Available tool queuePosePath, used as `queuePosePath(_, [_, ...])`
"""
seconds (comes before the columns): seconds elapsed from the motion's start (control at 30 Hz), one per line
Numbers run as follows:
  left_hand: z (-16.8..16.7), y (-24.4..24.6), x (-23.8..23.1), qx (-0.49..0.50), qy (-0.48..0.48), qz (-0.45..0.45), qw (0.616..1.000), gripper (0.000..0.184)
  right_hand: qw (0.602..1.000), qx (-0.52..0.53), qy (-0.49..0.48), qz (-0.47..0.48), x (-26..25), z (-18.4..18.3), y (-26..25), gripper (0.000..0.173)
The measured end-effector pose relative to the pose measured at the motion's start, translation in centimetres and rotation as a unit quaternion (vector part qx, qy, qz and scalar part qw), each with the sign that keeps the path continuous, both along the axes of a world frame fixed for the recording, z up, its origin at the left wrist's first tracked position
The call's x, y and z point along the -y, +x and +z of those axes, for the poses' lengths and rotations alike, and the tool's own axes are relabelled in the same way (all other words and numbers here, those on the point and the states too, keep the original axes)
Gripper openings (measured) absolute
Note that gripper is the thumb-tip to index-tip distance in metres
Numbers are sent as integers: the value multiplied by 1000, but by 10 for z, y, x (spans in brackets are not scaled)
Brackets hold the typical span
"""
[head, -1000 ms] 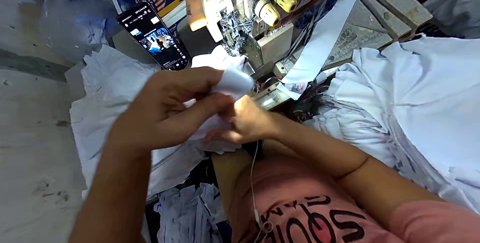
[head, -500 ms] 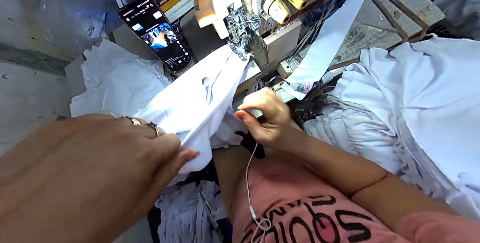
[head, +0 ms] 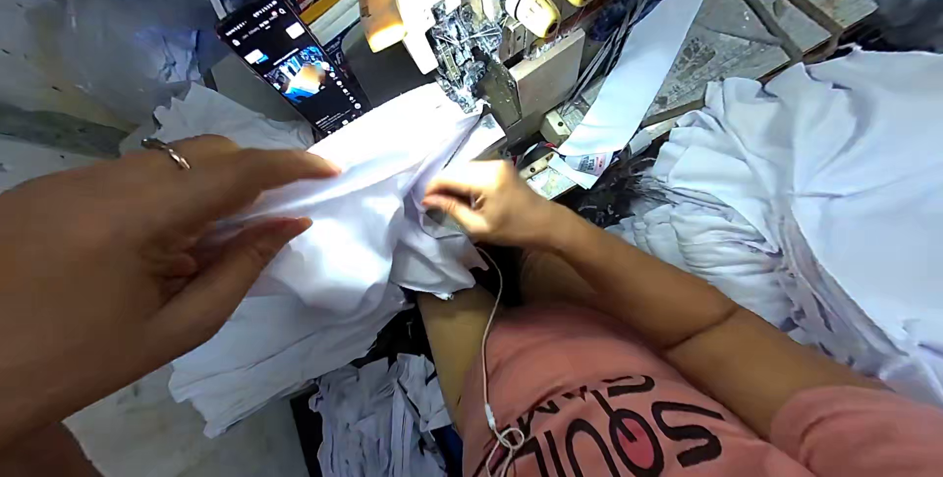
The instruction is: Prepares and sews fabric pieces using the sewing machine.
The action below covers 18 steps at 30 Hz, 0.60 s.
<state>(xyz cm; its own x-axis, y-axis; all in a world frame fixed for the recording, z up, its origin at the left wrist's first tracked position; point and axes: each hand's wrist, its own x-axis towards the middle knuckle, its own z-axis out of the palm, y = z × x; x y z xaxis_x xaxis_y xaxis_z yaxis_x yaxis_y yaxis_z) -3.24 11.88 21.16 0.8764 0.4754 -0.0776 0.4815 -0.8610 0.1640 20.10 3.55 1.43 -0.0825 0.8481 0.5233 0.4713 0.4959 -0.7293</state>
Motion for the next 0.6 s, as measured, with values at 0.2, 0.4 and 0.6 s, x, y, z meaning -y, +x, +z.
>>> queuePosePath(0.2, [-6,7,10,-68,54,60,994,36,992,-6,91,-84,-21,15,24,19])
queuePosePath(0.4, [-10,6,20,-25,70,94,993,29,990,30,129,-52,-23,14,19,18])
queuePosePath(0.6, [-11,8,17,107,-12,39,993,26,978,-37,183,-88,-20,13,19,16])
